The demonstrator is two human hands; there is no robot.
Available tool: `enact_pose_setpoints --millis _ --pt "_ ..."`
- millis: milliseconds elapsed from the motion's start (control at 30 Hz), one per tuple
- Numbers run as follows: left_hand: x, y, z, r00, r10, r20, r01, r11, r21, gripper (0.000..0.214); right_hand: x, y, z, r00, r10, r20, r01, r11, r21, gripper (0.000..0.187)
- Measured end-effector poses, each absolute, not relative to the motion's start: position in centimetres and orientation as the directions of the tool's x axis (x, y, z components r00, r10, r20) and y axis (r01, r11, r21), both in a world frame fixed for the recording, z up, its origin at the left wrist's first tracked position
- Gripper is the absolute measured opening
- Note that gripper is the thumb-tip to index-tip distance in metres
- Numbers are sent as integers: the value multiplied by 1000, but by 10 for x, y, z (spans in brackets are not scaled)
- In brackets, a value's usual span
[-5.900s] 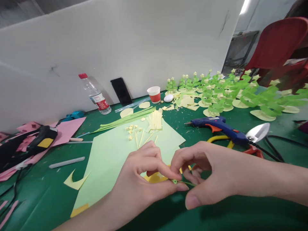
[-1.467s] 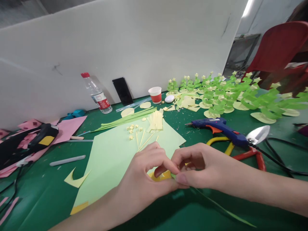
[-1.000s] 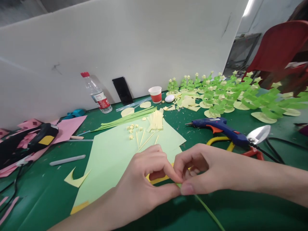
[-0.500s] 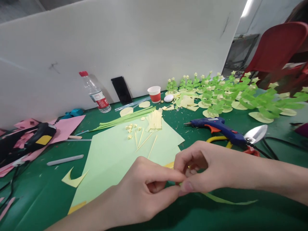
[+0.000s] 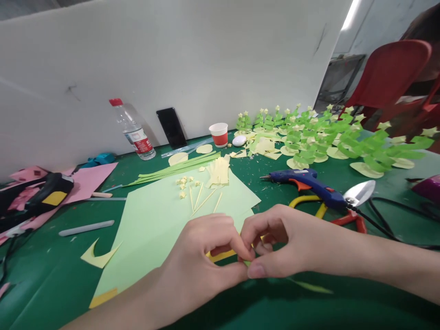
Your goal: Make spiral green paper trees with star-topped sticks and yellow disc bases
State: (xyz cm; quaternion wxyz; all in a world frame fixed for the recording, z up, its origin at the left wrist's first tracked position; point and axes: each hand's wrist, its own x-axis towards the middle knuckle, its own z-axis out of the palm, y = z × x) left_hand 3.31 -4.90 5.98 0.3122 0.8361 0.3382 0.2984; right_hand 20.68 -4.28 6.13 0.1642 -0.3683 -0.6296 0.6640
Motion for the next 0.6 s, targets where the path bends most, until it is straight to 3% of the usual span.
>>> enact_pose_setpoints --millis 267,367,433,600 --pt "33 -48 58 618 696 366 405 -680 611 19 207 -42 60 -673 686 -278 232 -161 -959 13" --pt "32 -47 60 732 615 292 346 -706 618 8 209 -40 62 -713 638 -291 248 -158 -956 15" --pt "32 -46 61 768 590 249 322 -692 646 11 211 -38 62 -718 625 -306 262 -163 -951 16" --pt "32 -47 59 601 752 271 353 -554 754 10 215 -36 64 -722 609 -330 322 -127 -938 22"
